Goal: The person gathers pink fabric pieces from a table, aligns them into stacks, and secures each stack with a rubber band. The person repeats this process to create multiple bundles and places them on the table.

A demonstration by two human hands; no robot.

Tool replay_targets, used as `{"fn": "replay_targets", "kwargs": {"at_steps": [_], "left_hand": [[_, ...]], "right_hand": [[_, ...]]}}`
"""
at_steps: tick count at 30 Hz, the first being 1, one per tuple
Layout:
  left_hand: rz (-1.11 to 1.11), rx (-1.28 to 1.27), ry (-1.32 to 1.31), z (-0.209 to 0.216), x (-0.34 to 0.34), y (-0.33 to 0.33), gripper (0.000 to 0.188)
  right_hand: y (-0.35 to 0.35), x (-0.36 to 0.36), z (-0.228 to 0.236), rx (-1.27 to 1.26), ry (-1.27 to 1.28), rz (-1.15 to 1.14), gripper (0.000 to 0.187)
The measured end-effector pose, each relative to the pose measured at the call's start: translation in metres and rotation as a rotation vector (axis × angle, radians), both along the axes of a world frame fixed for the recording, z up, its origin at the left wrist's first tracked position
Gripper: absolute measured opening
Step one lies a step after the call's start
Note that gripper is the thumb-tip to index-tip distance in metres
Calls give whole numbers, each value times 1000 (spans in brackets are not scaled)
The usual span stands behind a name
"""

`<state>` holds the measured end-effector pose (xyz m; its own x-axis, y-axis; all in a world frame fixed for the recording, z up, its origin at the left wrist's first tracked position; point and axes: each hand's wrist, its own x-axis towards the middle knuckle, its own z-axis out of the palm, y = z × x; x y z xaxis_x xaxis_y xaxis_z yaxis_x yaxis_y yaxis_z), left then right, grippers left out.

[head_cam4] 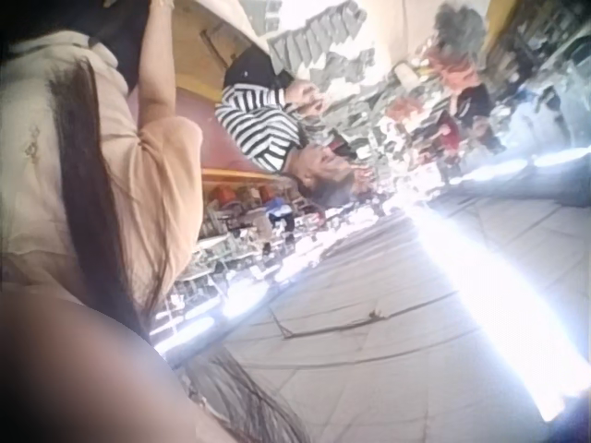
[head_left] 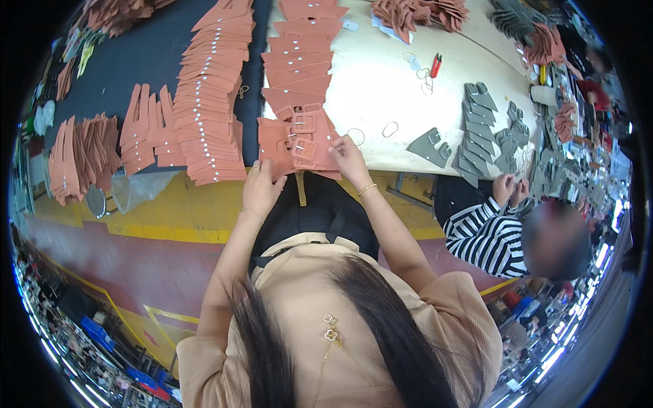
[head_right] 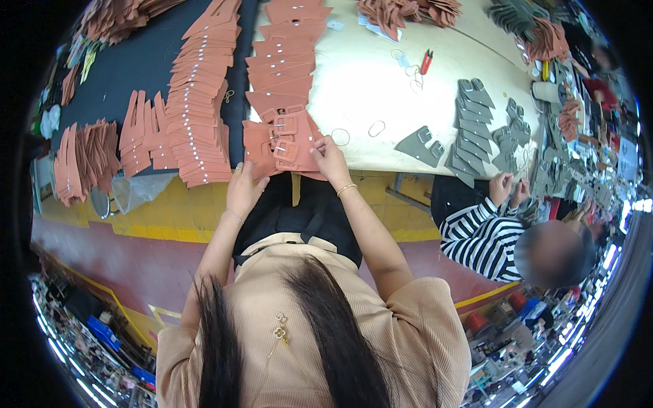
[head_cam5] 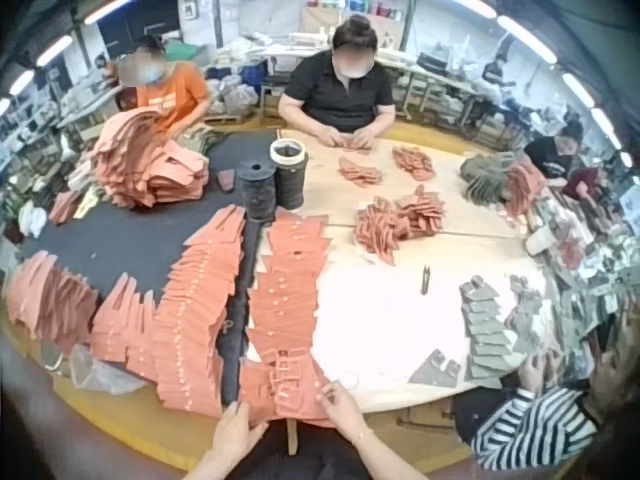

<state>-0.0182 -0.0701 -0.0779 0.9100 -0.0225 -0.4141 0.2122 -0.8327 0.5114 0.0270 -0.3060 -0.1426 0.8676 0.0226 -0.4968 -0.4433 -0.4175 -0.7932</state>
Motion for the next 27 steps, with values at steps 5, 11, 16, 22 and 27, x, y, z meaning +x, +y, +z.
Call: {"fn": "replay_targets", "kwargs": {"at_steps": [5, 11, 16, 22, 27], "left_hand": [[-288, -12, -256, 5, 24, -32, 75], [-423, 145, -185, 6, 46, -52, 84], [-252, 3, -193, -5, 41, -54, 74], [-7, -251, -230, -29, 36, -36, 44], [284, -484, -216, -43, 23, -17, 33]], "right_hand": [[-9, -7, -8, -92, 18, -14, 40], [1, -11, 5, -11, 50, -34, 38], [30, -21, 61, 126, -170, 4, 30], [15, 6, 48, 437, 72, 8, 31], [-7, 29, -2, -235, -216, 46, 30]]}}
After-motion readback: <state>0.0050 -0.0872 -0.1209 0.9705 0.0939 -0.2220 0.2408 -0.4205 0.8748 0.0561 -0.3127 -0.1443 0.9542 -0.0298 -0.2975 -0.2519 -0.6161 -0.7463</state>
